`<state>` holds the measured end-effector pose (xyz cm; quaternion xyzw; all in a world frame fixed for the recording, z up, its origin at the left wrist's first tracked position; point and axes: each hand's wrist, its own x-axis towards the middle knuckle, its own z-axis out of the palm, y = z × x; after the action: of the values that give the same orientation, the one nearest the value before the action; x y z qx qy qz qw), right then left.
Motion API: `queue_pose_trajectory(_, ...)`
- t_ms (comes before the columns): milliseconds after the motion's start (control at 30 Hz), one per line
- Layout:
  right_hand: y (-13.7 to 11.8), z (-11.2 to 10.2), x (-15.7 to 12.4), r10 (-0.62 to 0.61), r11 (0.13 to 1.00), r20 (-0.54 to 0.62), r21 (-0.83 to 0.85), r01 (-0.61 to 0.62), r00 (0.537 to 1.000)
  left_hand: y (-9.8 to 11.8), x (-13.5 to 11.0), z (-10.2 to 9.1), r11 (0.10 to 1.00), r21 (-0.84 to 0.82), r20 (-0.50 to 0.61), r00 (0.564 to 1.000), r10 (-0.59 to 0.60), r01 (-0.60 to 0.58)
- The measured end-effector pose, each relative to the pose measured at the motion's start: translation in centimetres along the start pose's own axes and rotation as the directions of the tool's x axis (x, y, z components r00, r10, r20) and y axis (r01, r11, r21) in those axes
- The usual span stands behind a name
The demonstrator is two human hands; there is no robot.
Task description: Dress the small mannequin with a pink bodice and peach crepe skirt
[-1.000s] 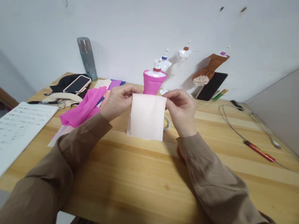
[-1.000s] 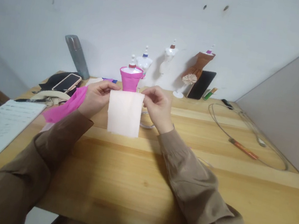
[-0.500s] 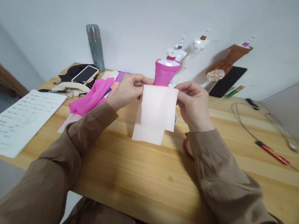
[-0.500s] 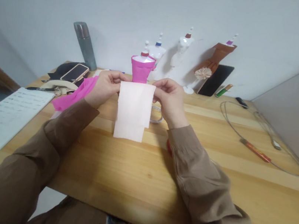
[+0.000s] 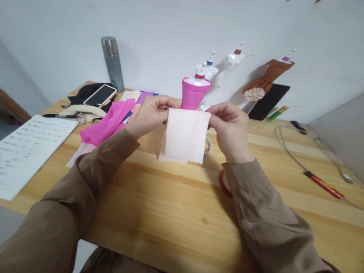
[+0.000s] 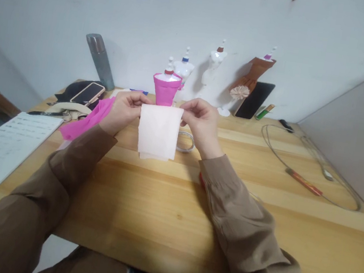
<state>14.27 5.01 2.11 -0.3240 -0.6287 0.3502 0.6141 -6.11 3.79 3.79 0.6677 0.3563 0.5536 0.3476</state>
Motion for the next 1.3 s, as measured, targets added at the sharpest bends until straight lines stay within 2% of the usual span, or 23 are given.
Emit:
queue_pose_trajectory(333, -0.2, 0.0, -0.1, 0.036, 0.999, 0.001, 0.02, -0.036, 0.999, 0.0, 0.0, -0.1, 1.0, 0.015, 0.0, 1.0, -0.004, 0.004)
queue_pose_trajectory(500, -0.8, 0.0, -0.3, 0.046, 0.997, 0.033, 0.068, -0.048, 0.998, 0.8, -0.2, -0.1, 1.0, -0.008, 0.029, 1.0, -0.006, 0.006)
queue_pose_trajectory(567, -1.4, 0.0, -0.5, 0.094, 0.99, 0.066, 0.098, -0.101, 0.993, 1.5, -0.5, 0.1, 0.999, -0.021, 0.017, 0.999, -0.044, 0.045)
queue_pose_trajectory(633, -2.1, -0.1, -0.8, 0.185, 0.973, 0.105, 0.118, -0.197, 0.977, 2.2, -1.0, 0.3, 0.989, -0.056, -0.003, 0.991, -0.134, 0.133)
queue_pose_trajectory(700, -2.6, -0.3, -1.2, 0.301, 0.937, 0.143, 0.139, -0.32, 0.943, 2.6, -1.5, 0.5, 0.952, -0.15, 0.01, 0.964, -0.267, 0.265)
queue_pose_trajectory(800, -2.7, -0.8, -2.1, 0.453, 0.859, 0.201, 0.161, -0.486, 0.868, 2.9, -2.6, 1.0, 0.845, -0.258, 0.136, 0.883, -0.449, 0.469)
queue_pose_trajectory(933, -1.2, -1.5, -4.0, 0.585, 0.764, 0.269, 0.134, -0.631, 0.765, 2.3, -4.6, 1.6, 0.739, -0.26, 0.273, 0.781, -0.561, 0.622)
queue_pose_trajectory(1033, 0.1, -1.8, -5.8, 0.641, 0.719, 0.277, 0.108, -0.686, 0.716, 1.3, -6.2, 2.1, 0.67, -0.212, 0.302, 0.7, -0.647, 0.712)
queue_pose_trajectory(1167, 1.3, -2.1, -7.6, 0.661, 0.706, 0.271, 0.092, -0.703, 0.7, -1.0, -7.8, 2.7, 0.67, -0.203, 0.266, 0.699, -0.664, 0.714)
queue_pose_trajectory(1300, 2.1, -2.3, -8.2, 0.613, 0.753, 0.246, 0.107, -0.649, 0.751, -3.1, -8.5, 3.2, 0.686, -0.247, 0.221, 0.729, -0.648, 0.684)
